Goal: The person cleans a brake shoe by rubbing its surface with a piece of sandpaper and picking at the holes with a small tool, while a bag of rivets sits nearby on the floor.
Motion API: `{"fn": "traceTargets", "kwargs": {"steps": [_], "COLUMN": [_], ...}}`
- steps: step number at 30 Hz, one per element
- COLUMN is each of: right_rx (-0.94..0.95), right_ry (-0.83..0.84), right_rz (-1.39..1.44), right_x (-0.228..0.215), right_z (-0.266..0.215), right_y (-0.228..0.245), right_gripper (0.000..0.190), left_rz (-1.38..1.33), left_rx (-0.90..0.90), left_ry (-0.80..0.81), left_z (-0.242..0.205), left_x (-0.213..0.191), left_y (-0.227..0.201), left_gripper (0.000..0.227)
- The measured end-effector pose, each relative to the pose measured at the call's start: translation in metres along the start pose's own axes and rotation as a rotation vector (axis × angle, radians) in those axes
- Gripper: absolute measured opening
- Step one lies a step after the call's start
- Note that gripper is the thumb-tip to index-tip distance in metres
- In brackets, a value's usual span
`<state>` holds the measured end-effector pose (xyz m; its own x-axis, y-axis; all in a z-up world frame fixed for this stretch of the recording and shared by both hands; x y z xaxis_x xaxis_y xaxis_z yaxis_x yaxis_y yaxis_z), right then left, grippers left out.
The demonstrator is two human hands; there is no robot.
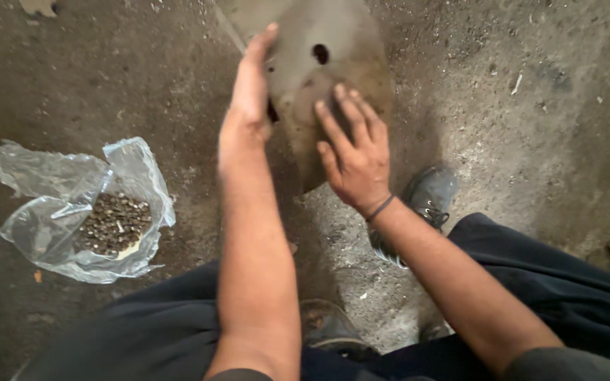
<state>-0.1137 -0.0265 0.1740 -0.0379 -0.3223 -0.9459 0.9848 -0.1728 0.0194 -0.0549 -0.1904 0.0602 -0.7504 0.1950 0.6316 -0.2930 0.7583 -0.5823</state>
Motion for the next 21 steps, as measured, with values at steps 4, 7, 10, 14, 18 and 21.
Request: {"fn": "traceTargets", "kwargs": {"steps": [4,7,10,14,18,21], "right_rx": [-0.003,-0.037,0.185,0.343,0.323,0.319], "right_ry": [0.082,-0.079,-0.046,0.143,0.125,0.159], "right_rz": [0.115,-0.042,0.134,0.534,0.474,0.397], "right_x": [0.013,0.007,0.017,0.046,0.054,0.056], "right_z": [0.019,0.04,0.053,0.058,0.061,0.058], "right_y": [-0.008,-0.013,-0.042,-0.07,-0.071,-0.072], "right_gripper": [0.033,0.056,0.109,0.107,0.109,0.111], "left_rz": [-0.123,-0.176,-0.137,-0.211,-0.37,-0.471], "left_rx": [-0.047,0.038,0.017,0.024,0.111,0.076], "left_ry": [-0.101,-0.02,-0.087,0.005,-0.058,-0.05], "left_z": [0.002,0.001,0.002,0.004,0.002,0.005], "left_x": [-0.032,-0.034,-0.042,-0.035,-0.042,-0.044], "left_y": [-0.001,-0.009,-0.005,-0.001,0.002,0.002], "left_gripper": [0.082,0.082,0.08,0.079,0.074,0.068]}}
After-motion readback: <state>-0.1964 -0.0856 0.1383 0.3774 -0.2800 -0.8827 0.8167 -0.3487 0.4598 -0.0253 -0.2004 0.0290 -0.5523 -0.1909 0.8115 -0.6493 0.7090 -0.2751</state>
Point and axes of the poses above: each hand's wrist, its own z-axis towards the middle knuckle, its own x-axis out of the palm, y = z × x, the point moved 8 cm from there along z, towards the middle knuckle, and after that the axes turned 12 degrees about -z, right-handed, at the moved point
